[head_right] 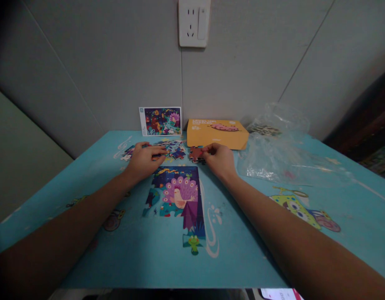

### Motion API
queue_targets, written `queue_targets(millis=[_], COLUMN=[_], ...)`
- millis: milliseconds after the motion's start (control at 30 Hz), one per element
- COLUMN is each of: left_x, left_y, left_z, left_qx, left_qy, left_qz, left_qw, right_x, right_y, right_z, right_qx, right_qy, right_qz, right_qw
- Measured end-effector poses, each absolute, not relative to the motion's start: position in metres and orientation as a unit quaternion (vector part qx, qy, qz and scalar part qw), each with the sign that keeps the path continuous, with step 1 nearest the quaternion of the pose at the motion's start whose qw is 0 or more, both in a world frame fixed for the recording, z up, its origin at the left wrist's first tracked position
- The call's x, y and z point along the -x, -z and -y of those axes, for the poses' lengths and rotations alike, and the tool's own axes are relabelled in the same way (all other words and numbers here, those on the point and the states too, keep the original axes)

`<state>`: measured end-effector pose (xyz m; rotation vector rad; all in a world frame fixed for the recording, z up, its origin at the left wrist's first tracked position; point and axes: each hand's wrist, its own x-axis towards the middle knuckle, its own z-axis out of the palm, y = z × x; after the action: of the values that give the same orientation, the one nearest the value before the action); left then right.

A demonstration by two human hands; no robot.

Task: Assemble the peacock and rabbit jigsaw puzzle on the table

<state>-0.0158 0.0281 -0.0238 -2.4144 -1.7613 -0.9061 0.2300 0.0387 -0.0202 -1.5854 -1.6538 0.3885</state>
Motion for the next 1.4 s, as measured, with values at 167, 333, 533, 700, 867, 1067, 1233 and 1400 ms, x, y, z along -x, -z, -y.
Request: queue_targets(millis=[167,333,533,700,867,1067,1233,1400], left_x=[0.019,0.022,0.021,0.019,0.017,0.016,0.012,0.011], left_y=[0.019,0.017,0.013,0.003,0.003,0.009,0.012,0.018], left_z=[-0.025,-0.023,-0.022,-0.019,-0.019,-0.020,-0.019,-0.017], left_qx=[0.719,0.638,0.611,0.576,0.576,0.598,0.653,0.787], left_qy=[0.324,0.340,0.321,0.298,0.275,0.268,0.305,0.261], left_qz=[0.613,0.688,0.724,0.761,0.770,0.755,0.693,0.558], left_qw=[0.043,0.056,0.010,-0.023,-0.026,-0.012,0.008,0.008], right_x=[-0.230,-0.230,-0.230,-0.230,-0.230,-0.229,-0.232,-0.234], right_y=[0.020,0.016,0.017,0.020,0.018,0.019,0.024,0.026], right_z=[-0.039,-0.038,-0.039,-0.041,-0.041,-0.041,-0.044,-0.045], right_qx=[0.630,0.643,0.648,0.650,0.644,0.641,0.640,0.626], right_qy=[-0.163,-0.147,-0.145,-0.129,-0.117,-0.118,-0.114,-0.106], right_qz=[0.651,0.659,0.669,0.686,0.705,0.708,0.693,0.696], right_qw=[0.390,0.363,0.336,0.300,0.272,0.271,0.310,0.334])
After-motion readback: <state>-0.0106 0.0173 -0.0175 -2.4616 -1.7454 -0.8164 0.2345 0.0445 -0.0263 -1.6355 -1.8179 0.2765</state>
